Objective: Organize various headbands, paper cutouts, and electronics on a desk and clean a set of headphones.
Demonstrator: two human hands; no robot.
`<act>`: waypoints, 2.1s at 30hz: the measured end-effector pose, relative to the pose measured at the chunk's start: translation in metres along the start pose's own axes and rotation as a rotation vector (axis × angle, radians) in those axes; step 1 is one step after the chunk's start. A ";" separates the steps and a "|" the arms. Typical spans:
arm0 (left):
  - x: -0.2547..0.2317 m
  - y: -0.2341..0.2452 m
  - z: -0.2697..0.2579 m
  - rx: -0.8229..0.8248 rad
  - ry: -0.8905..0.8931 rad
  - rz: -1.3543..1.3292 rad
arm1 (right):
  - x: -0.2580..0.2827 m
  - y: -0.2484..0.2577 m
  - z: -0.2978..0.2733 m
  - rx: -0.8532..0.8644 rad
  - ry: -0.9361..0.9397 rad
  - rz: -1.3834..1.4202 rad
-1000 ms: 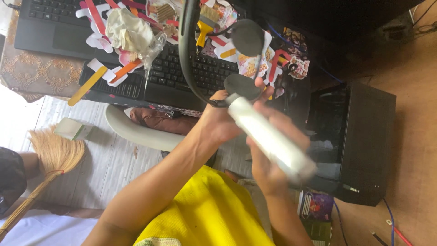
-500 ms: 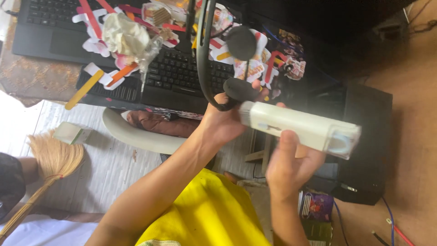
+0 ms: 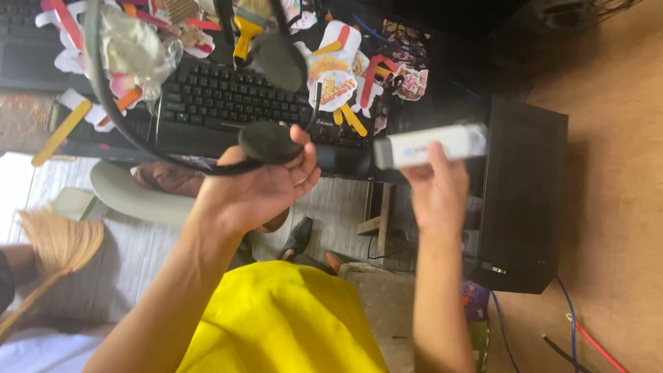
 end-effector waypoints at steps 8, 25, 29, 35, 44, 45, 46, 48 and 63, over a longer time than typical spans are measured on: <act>0.024 -0.076 -0.021 0.028 -0.024 -0.281 | -0.123 -0.025 0.018 0.177 -0.249 0.370; 0.065 -0.057 -0.037 0.010 0.028 -0.315 | -0.143 0.212 0.246 -0.208 -0.068 -1.152; 0.065 -0.056 -0.038 0.065 0.013 -0.270 | -0.133 0.189 0.232 -0.313 0.155 -1.658; 0.071 -0.061 -0.047 0.191 0.120 -0.307 | -0.110 0.173 0.201 -0.404 0.177 -1.640; 0.076 -0.056 -0.044 0.131 0.127 -0.229 | -0.099 0.180 0.219 -0.411 -0.192 -0.792; 0.074 -0.055 -0.042 0.130 0.126 -0.232 | -0.081 0.154 0.180 -0.410 -0.193 -0.794; 0.074 -0.053 -0.040 0.123 0.119 -0.208 | -0.045 0.109 0.149 -0.208 -0.007 -0.457; 0.074 -0.046 -0.034 0.111 0.114 -0.189 | 0.024 0.035 0.082 -0.007 0.164 -0.120; 0.072 -0.042 -0.016 0.199 0.032 -0.110 | 0.072 -0.086 -0.063 0.229 0.589 -0.591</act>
Point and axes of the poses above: each hand's wrist, its own z-axis towards the middle knuckle, its own y-axis out of the back of the hand, x = y × z, the point moved 7 cm from there along z, towards the middle knuckle, and after that the axes turned 12 degrees about -y, right-handed, at the moved point
